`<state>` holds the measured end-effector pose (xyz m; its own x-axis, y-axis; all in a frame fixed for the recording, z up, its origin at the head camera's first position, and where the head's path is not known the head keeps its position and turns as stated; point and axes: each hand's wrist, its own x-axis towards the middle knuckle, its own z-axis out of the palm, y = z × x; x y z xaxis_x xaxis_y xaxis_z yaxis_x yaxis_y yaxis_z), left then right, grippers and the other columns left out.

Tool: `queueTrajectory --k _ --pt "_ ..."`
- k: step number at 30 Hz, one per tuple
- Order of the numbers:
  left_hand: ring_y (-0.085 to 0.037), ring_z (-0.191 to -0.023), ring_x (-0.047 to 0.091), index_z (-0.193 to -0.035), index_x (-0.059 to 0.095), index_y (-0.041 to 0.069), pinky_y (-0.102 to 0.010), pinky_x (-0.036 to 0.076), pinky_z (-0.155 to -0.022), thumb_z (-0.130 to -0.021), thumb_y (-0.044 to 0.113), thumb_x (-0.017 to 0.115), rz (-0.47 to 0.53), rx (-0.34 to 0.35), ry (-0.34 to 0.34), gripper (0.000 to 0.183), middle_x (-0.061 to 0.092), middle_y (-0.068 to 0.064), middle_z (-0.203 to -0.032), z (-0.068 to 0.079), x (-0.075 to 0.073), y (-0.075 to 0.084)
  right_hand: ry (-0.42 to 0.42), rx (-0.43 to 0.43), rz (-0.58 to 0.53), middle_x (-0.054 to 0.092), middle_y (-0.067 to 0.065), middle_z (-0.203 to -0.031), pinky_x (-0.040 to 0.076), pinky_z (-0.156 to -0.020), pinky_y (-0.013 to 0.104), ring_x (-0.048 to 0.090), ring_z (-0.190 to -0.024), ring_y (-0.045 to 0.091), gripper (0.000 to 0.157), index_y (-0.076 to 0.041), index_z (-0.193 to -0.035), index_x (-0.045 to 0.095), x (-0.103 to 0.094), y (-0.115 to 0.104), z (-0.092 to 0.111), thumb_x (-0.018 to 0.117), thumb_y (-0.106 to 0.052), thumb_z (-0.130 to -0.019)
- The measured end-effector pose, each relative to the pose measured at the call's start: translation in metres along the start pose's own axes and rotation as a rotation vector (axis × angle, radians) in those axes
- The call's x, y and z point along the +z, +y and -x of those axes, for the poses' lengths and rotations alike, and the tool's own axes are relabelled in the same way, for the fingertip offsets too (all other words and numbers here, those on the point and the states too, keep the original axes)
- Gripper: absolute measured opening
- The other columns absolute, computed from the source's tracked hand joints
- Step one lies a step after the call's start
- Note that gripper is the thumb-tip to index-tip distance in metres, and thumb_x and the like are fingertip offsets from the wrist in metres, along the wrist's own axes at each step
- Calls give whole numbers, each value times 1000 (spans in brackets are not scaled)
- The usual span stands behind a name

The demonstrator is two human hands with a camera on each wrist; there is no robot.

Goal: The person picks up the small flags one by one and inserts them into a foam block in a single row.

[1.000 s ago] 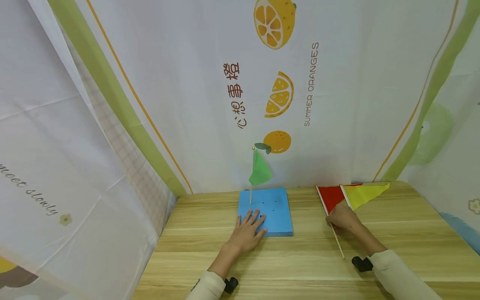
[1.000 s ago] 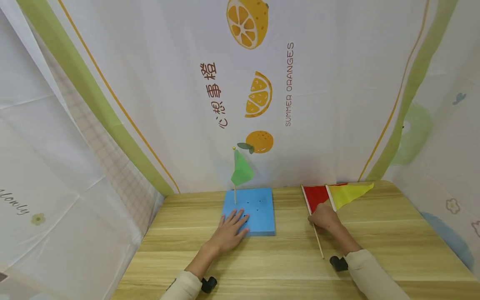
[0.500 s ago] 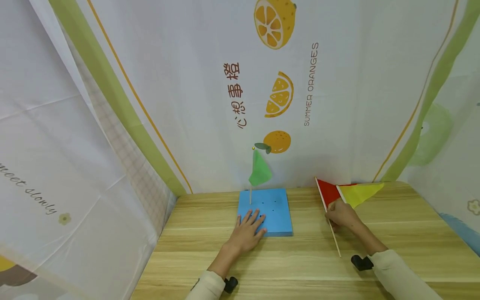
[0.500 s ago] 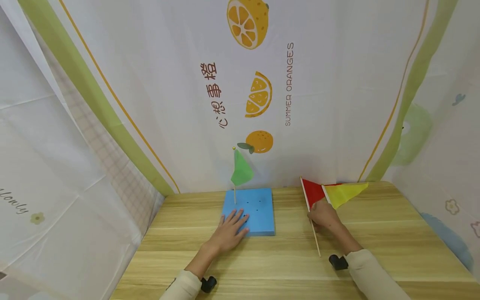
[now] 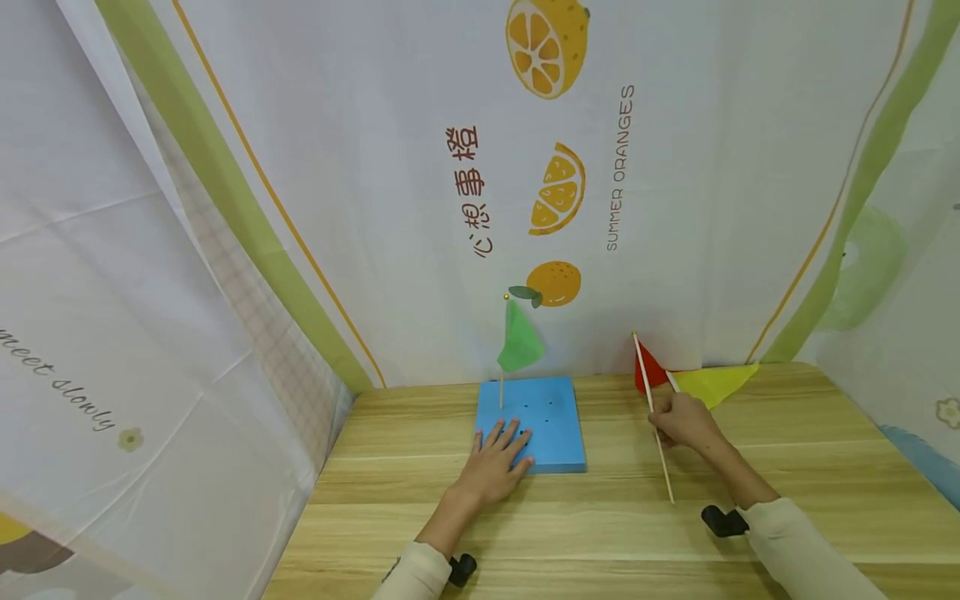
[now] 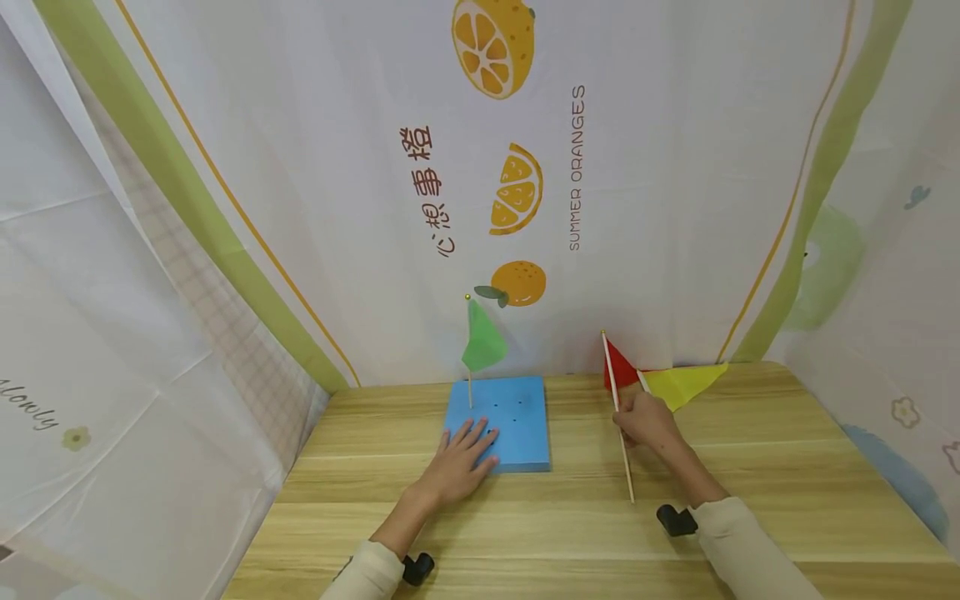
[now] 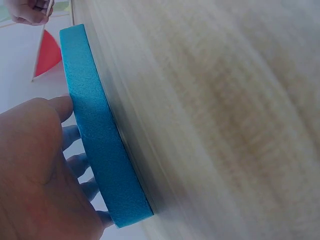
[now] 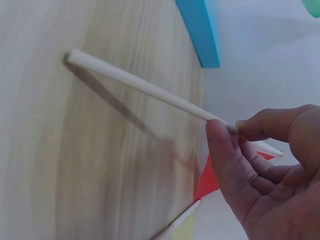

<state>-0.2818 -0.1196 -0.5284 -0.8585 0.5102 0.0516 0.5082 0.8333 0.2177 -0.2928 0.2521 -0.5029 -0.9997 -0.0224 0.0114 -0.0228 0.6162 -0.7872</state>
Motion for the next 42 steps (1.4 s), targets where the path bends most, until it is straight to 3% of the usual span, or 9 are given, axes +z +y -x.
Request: queueTrajectory --k 17,25,42 --pt "-35 -165 24 -167 39 20 -66 20 -131 -114 46 46 -1 -24 -5 60 28 -8 -177 0 3 5 46 -78 -37 71 12 -79 66 -64 39 73 -66 16 15 8 -97 64 -13 -16 -3 63 -7 -101" --pt "-36 -164 25 -166 41 20 -67 21 -131 -114 45 47 7 -23 11 59 30 -9 -177 0 1 6 58 -111 -67 70 11 -78 68 -67 39 73 -68 16 12 3 -93 63 -9 -27 -6 65 -6 -101" --pt "-36 -165 25 -167 41 20 -67 21 -131 -114 45 47 8 -20 11 59 30 -8 -177 1 1 5 102 -176 -101 69 16 -84 68 -68 37 72 -69 19 10 7 -98 63 4 -55 -16 66 -2 -101"
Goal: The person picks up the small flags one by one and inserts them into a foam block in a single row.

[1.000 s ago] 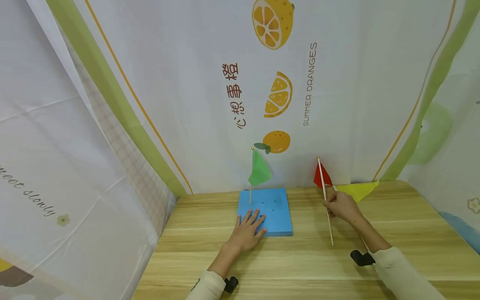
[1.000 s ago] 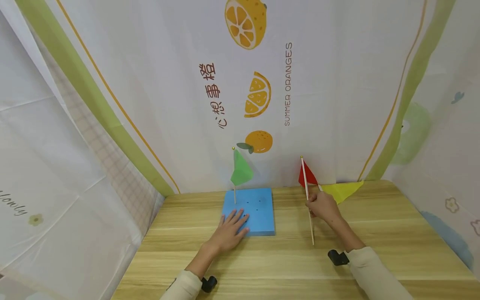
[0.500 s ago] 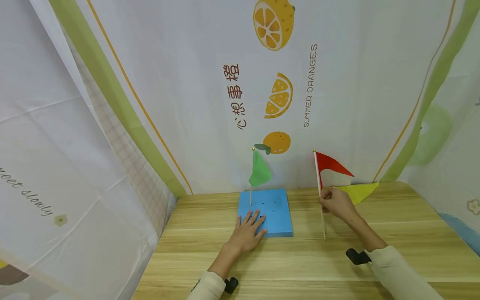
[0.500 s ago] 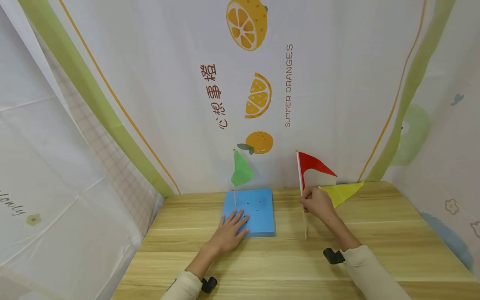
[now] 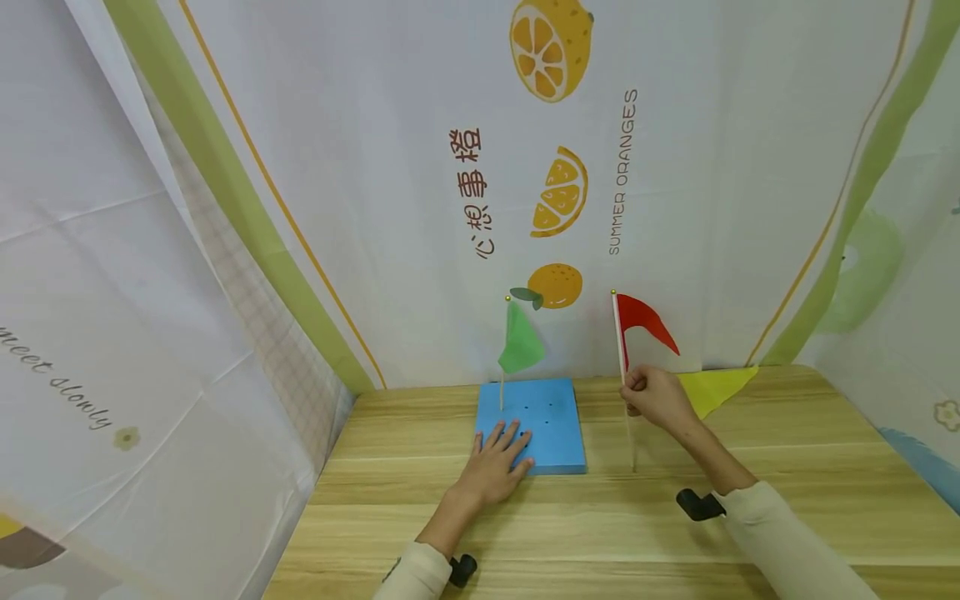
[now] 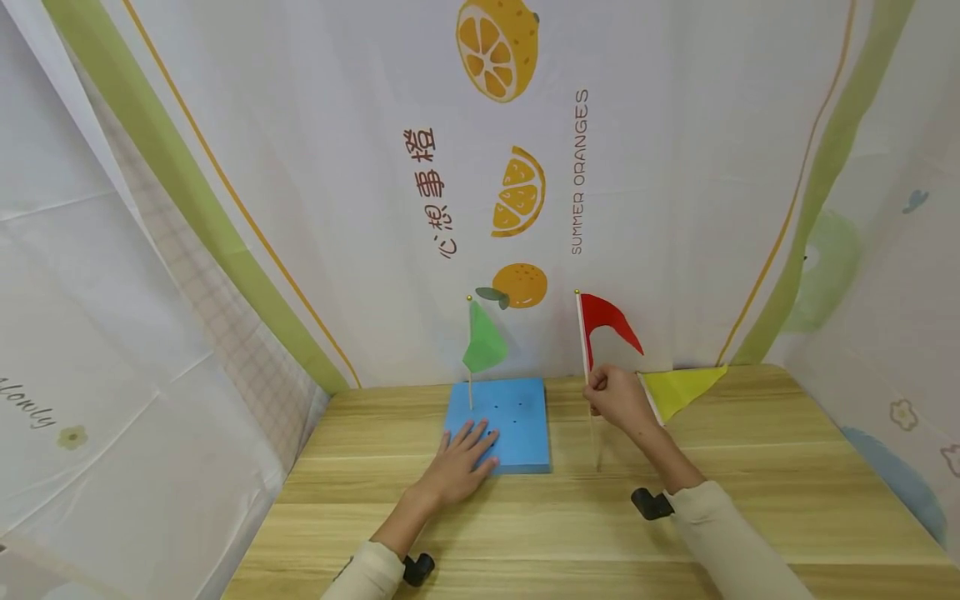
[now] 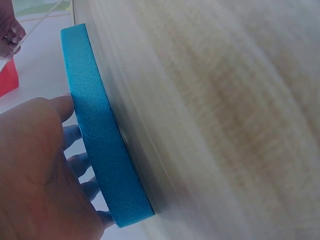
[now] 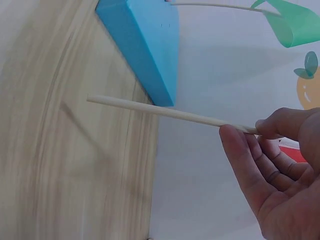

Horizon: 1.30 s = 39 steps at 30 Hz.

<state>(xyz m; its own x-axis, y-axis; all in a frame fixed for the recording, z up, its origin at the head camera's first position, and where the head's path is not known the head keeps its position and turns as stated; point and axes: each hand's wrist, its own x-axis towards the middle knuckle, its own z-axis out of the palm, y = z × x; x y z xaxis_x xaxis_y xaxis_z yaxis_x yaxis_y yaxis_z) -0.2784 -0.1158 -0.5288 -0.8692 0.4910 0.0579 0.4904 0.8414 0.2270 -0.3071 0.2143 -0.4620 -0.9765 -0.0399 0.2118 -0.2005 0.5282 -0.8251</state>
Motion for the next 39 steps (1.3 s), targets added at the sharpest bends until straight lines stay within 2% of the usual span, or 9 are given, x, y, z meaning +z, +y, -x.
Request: queueTrajectory --k 6,8,15,23,30,36,39 --pt "-35 -165 25 -166 41 20 -67 21 -131 -114 45 47 -4 -3 -9 59 30 -8 -177 0 -2 1 2 -4 7 70 16 -85 68 -70 41 72 -68 18 10 6 -98 64 9 -8 -7 66 -4 -100" --pt "-35 -164 25 -166 41 20 -67 21 -131 -114 46 47 -9 -3 -9 59 30 -8 -176 -1 -2 1 -8 -4 9 70 16 -86 68 -70 38 72 -69 18 11 5 -99 63 12 -11 -10 66 -6 -101" --pt "-35 -164 27 -166 42 20 -67 23 -130 -114 46 48 -23 -6 -6 59 32 -8 -176 -2 -2 1 -30 -20 -37 69 18 -86 68 -70 37 75 -72 32 11 6 -99 61 28 -24 -22 67 -4 -100" --pt "-35 -164 27 -166 42 21 -67 24 -130 -113 46 48 -22 -8 -9 59 31 -8 -176 0 -3 2 -21 -54 19 72 16 -86 63 -63 26 76 -72 31 9 2 -98 64 42 -40 -34 68 -6 -99" --pt "-35 -164 27 -166 42 21 -67 24 -130 -113 47 48 -28 -12 -7 59 32 -8 -176 -1 -2 1 -23 -81 25 72 16 -88 65 -66 29 73 -68 21 12 1 -100 64 54 -52 -40 70 -10 -100" --pt "-35 -164 27 -166 43 21 -67 24 -130 -113 46 48 -32 -8 -2 58 33 -8 -176 -1 -3 1 -15 -117 29 73 15 -88 65 -67 30 77 -75 34 12 -1 -101 65 64 -61 -44 70 -12 -101" --pt "-35 -164 27 -166 43 21 -67 24 -130 -113 47 48 -32 -6 -2 58 32 -8 -176 -1 -2 1 -12 -139 30 74 14 -89 65 -68 31 77 -76 33 13 -1 -101 65 69 -64 -47 71 -12 -101"
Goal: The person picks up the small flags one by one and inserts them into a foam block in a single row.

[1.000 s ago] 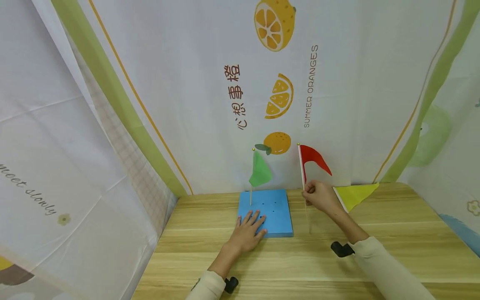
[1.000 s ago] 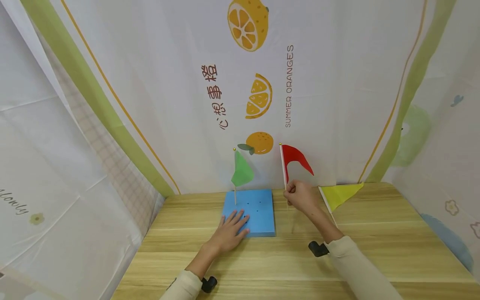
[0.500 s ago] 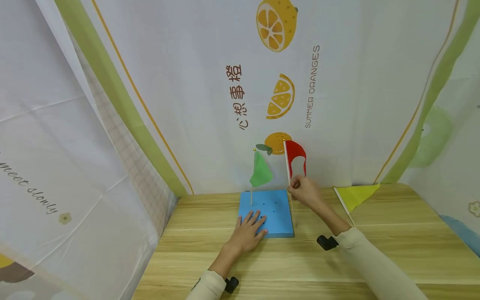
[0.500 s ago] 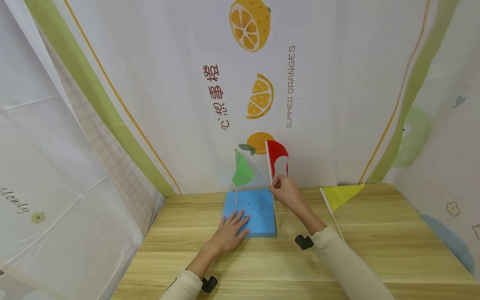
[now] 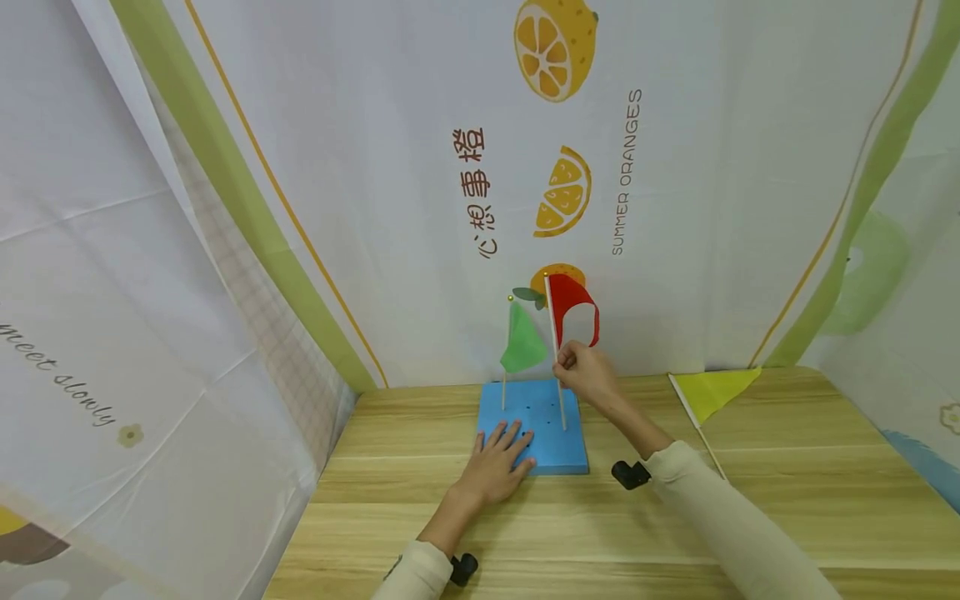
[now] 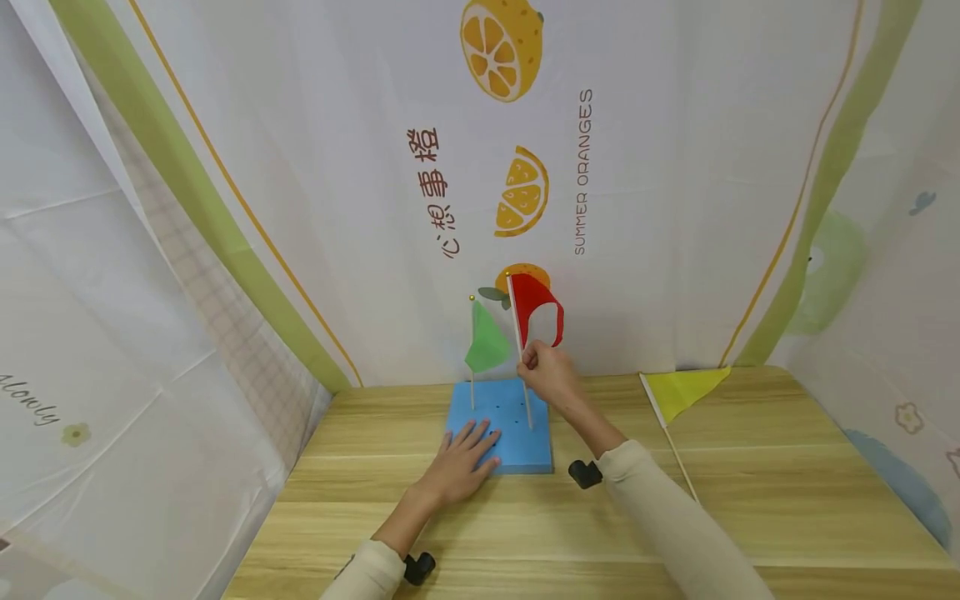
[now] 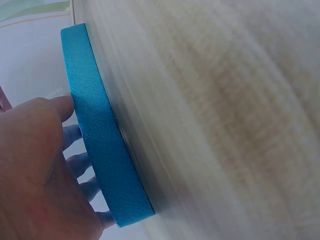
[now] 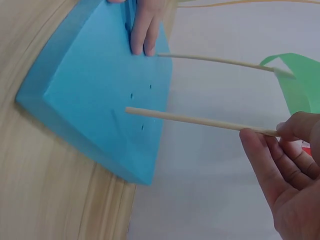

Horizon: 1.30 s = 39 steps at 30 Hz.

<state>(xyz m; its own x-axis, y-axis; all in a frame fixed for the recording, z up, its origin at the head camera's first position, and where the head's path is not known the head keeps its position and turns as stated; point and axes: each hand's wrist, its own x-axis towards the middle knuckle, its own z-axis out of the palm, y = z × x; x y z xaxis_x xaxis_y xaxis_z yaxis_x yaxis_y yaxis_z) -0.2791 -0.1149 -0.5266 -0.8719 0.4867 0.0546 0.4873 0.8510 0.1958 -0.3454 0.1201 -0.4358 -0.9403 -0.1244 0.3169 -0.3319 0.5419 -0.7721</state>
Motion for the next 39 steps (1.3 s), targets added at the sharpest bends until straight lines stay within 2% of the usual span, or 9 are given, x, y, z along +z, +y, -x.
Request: queueTrajectory --k 7,16,23,30,39 --pt "-34 -164 27 -166 41 22 -67 25 -130 -114 47 46 -10 1 -3 59 31 -7 -176 0 1 0 18 -20 10 75 14 -91 65 -68 30 74 -72 17 12 -3 -100 65 10 -5 -7 72 -13 -101" --pt "-34 -164 27 -166 42 21 -67 24 -130 -114 47 47 5 -5 -5 59 31 -8 -176 1 -1 1 67 -93 29 76 12 -89 62 -69 33 75 -78 21 5 -3 -96 66 18 -12 -18 69 -7 -97" --pt "-34 -164 26 -166 41 21 -66 23 -130 -114 48 47 7 -7 -12 59 31 -7 -176 0 -1 1 71 -92 15 76 13 -92 64 -76 38 74 -85 26 5 -4 -97 66 27 -18 -22 70 -7 -98" --pt "-34 -164 26 -166 41 21 -66 24 -130 -114 47 47 4 -6 -14 59 30 -7 -177 1 0 1 87 -111 27 77 15 -95 66 -82 43 76 -89 29 4 -3 -97 67 38 -14 -26 70 -5 -98" --pt "-34 -164 27 -166 42 21 -67 24 -130 -114 47 47 -4 -3 -12 58 31 -7 -176 1 -1 1 120 -131 26 76 15 -92 66 -82 43 76 -88 29 6 -2 -95 67 50 -9 -31 73 -3 -96"
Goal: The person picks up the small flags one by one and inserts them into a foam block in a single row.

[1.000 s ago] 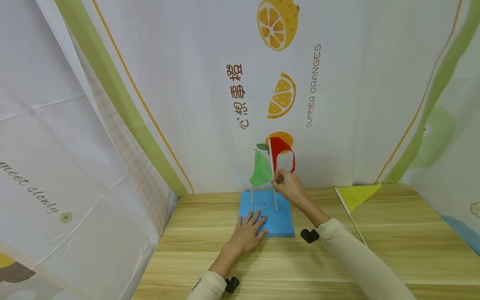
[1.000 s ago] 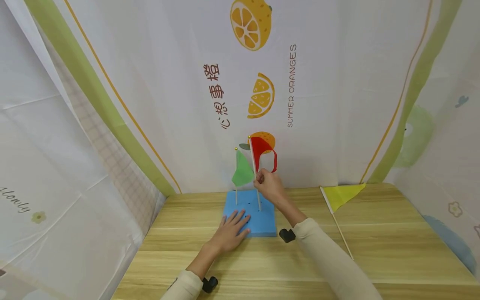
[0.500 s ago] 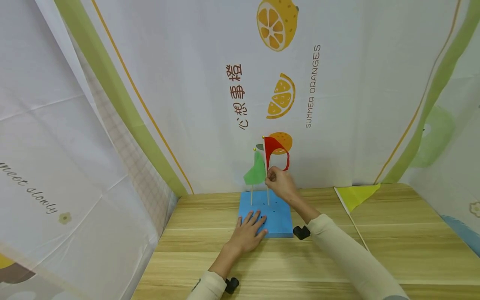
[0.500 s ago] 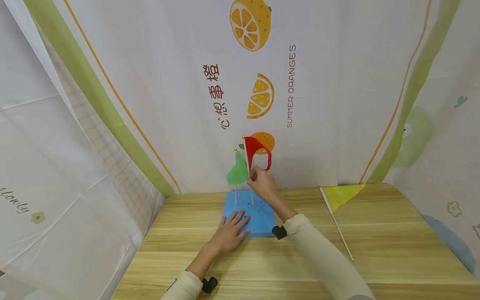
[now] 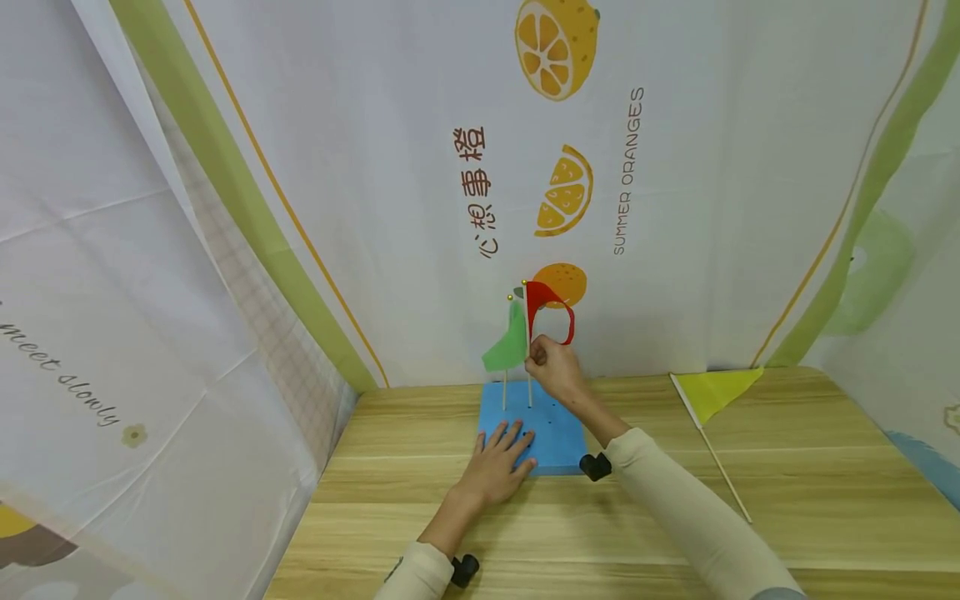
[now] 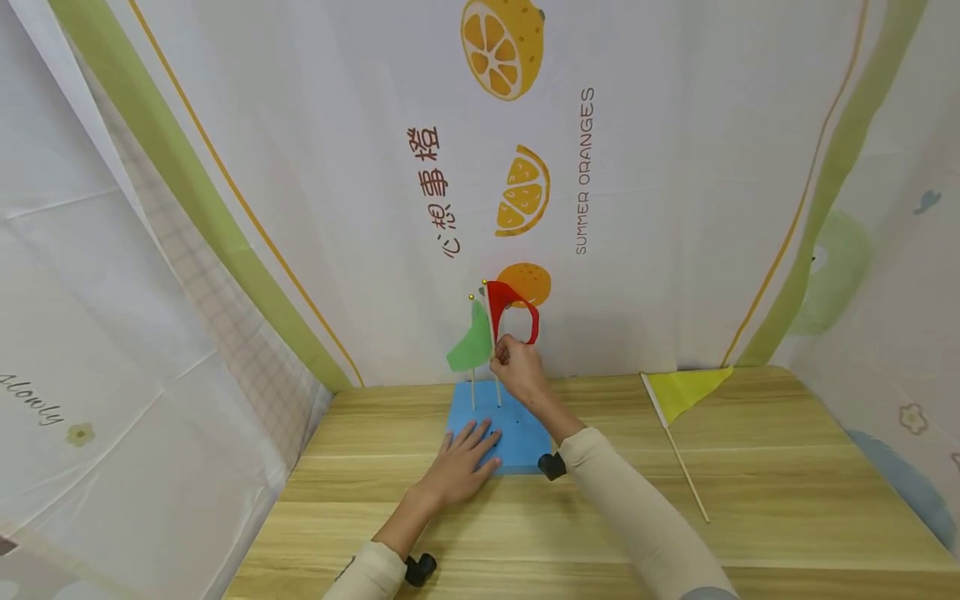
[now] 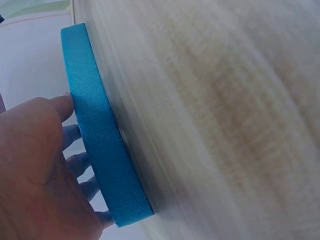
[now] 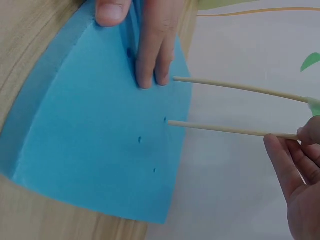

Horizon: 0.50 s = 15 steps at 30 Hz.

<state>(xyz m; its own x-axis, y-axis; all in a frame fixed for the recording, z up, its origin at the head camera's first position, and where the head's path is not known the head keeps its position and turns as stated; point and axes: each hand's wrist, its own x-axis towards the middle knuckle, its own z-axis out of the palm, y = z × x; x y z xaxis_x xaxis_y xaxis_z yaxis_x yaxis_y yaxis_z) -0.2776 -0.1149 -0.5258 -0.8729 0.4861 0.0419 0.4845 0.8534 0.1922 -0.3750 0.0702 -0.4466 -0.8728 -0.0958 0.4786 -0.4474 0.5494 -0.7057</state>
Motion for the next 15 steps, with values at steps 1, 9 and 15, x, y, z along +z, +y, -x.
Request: queueTrajectory --k 1,9,15 --pt "-34 -164 27 -166 42 21 -67 24 -130 -114 47 47 1 0 -1 58 31 -7 -176 0 0 0 4 1 2 76 15 -92 66 -82 43 77 -88 30 6 -2 -95 67 1 0 0 73 -4 -95" --pt "-35 -164 28 -165 43 21 -67 25 -129 -114 47 48 -5 2 9 58 33 -8 -176 -2 1 0 6 -6 8 75 14 -92 66 -82 44 75 -87 29 6 -2 -96 67 4 2 2 73 -4 -96" --pt "-34 -164 27 -166 43 21 -67 25 -130 -114 47 47 -3 -2 4 58 32 -7 -176 -3 1 -1 1 -20 11 76 14 -92 65 -82 43 74 -86 28 7 -3 -96 67 5 1 2 74 -5 -96"
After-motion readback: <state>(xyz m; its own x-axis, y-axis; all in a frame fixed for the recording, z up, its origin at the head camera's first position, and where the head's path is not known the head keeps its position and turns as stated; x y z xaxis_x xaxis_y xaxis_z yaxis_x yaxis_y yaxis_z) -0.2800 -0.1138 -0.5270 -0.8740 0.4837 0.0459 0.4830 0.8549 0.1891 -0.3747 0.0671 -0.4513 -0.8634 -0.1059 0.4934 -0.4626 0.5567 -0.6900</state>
